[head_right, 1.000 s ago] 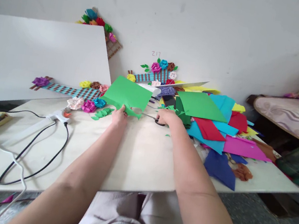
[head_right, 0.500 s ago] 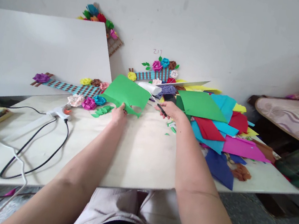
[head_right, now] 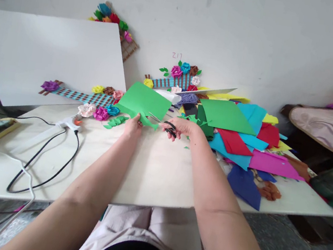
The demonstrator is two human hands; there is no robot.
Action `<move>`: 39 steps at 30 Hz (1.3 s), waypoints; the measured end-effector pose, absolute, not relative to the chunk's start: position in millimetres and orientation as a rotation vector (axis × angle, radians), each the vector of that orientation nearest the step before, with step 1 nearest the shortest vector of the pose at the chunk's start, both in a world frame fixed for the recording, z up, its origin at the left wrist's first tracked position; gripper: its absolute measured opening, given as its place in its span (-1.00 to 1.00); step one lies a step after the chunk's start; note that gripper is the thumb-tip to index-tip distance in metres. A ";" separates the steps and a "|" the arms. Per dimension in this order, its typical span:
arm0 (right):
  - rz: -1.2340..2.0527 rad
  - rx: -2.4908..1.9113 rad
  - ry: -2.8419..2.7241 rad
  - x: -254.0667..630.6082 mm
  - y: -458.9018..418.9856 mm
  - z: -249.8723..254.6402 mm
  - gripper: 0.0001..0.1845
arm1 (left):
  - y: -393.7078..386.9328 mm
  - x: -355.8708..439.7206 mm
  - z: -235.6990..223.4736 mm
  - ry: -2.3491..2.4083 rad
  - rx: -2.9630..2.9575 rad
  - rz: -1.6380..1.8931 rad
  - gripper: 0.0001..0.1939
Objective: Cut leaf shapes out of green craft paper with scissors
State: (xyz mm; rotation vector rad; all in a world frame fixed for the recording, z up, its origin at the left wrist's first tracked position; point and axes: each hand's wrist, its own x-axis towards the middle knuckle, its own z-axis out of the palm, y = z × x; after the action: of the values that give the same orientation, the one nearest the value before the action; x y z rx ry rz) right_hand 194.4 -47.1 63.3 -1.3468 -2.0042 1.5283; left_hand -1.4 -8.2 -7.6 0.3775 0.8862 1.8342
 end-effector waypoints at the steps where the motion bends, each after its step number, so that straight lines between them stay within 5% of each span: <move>1: 1.529 -1.335 -2.009 192.7 -46.5 62.2 -0.52 | -8.6 -1.0 -7.6 0.888 0.374 1.827 -0.86; 8: 1.555 -1.321 -1.973 174.0 -41.6 49.7 -0.40 | -11.0 2.8 -4.6 0.906 0.343 1.815 -0.89; 39: 1.437 -1.258 -1.798 139.3 -46.4 29.1 -0.53 | -16.1 8.0 6.3 0.858 0.157 1.774 -0.74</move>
State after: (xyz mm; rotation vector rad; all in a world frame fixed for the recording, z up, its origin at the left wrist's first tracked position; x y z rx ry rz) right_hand 139.3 -46.4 29.1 -1.2585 -1.7975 1.4369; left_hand 8.0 -16.1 6.3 0.1574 0.8582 1.7739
